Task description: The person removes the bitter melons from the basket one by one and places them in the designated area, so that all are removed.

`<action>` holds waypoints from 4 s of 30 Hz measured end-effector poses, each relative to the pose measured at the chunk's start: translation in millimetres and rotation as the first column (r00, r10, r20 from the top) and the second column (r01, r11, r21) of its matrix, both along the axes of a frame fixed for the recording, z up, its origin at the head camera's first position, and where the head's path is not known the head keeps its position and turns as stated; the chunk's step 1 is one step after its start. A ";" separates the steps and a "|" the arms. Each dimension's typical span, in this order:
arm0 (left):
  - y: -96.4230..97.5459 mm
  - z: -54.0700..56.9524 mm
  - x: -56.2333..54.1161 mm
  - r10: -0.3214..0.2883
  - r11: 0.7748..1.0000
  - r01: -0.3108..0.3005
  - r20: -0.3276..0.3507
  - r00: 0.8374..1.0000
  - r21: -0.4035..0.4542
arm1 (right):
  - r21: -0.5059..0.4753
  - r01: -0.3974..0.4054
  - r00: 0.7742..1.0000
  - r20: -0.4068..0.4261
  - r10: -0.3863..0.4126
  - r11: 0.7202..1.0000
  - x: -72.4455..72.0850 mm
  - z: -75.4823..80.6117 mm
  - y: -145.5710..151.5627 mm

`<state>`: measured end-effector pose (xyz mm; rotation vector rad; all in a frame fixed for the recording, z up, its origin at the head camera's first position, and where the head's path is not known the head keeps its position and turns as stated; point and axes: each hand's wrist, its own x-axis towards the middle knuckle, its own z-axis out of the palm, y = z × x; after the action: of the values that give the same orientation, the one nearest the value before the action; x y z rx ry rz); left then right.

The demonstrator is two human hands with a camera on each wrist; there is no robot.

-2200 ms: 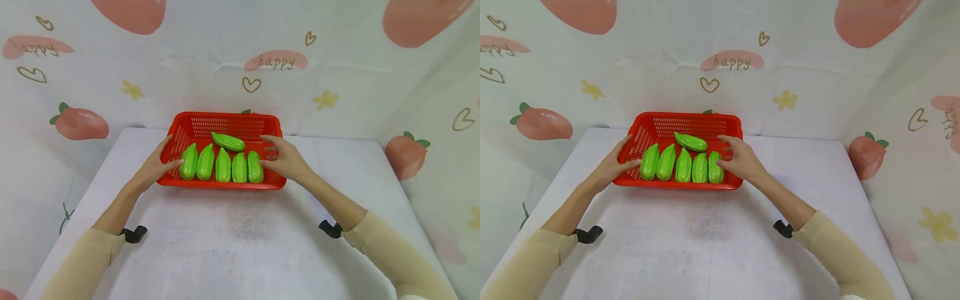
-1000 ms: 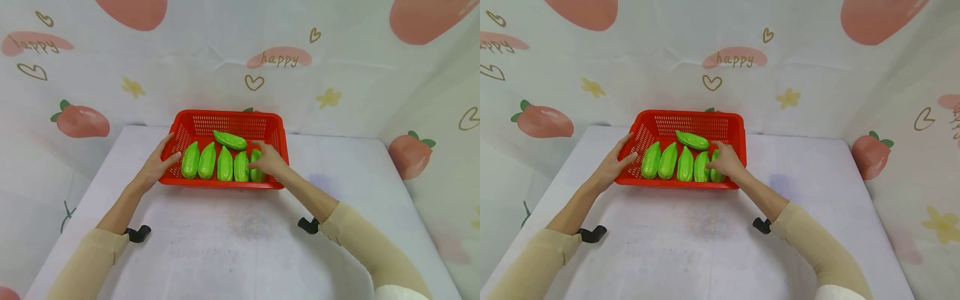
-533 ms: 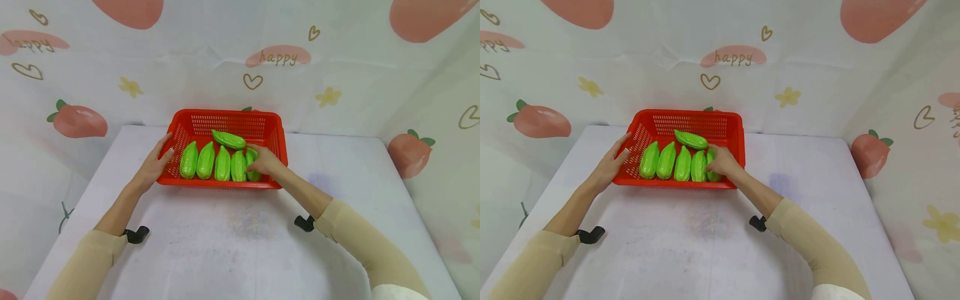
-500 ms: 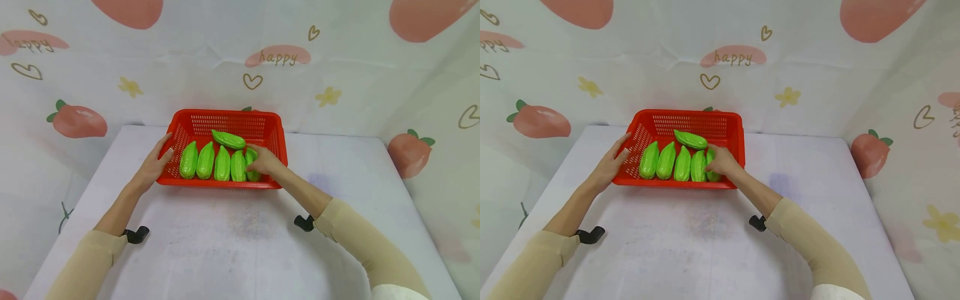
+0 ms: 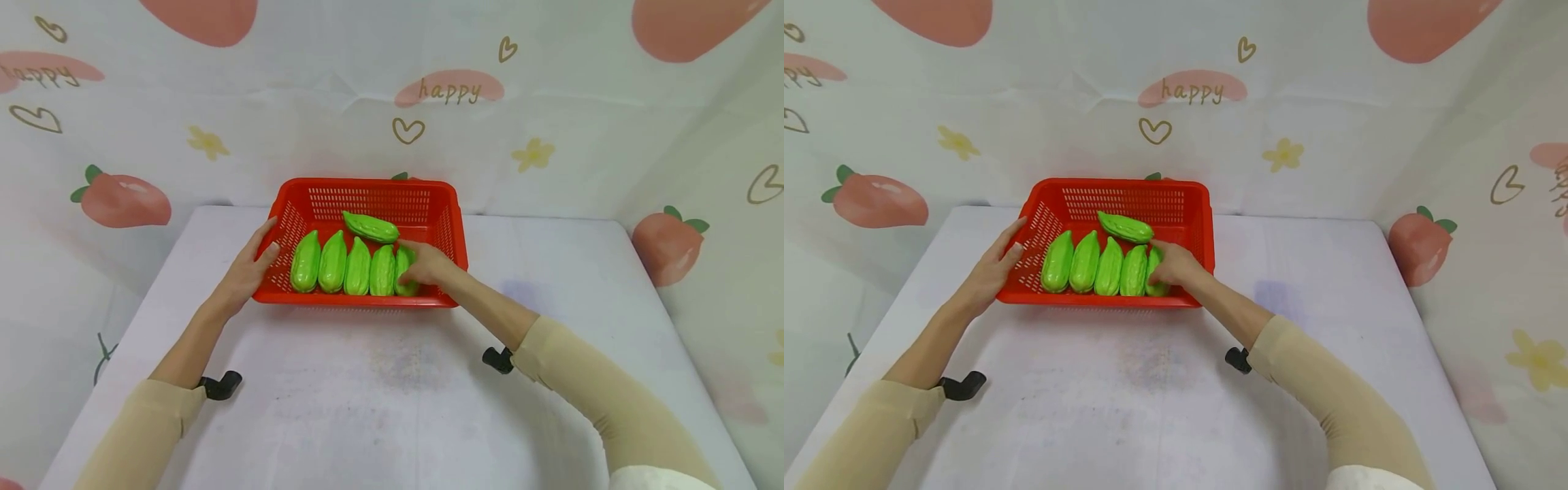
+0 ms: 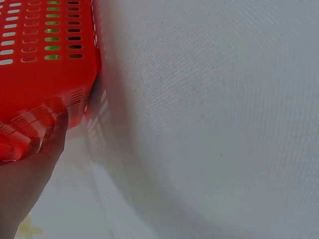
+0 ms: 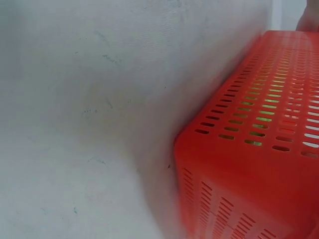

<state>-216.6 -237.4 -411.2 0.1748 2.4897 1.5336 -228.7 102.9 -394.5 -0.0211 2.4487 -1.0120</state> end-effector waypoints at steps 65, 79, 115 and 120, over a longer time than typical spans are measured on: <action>-0.2 -4.1 -2.1 0.005 1.000 -0.005 -0.019 1.000 -0.008 | -0.307 -0.087 0.965 -0.264 0.003 0.948 7.8 36.5 40.6; -2.0 -7.2 -3.7 0.012 1.000 -0.012 -0.002 1.000 -0.012 | -0.385 -0.108 0.963 -0.269 0.000 0.916 2.1 47.2 79.4; -0.1 -9.5 -2.6 0.038 0.998 -0.038 0.015 0.999 0.052 | -0.332 0.011 0.960 -0.261 -0.103 0.943 -11.4 29.2 153.8; 0.3 -8.2 -1.8 0.041 0.998 -0.041 0.004 0.999 0.046 | -0.335 0.038 0.956 -0.262 -0.132 0.942 -12.7 24.1 160.3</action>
<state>-218.3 -237.1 -419.4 0.1288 2.4711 1.6075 -241.4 263.3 -370.4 -0.1814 2.5154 -1.5402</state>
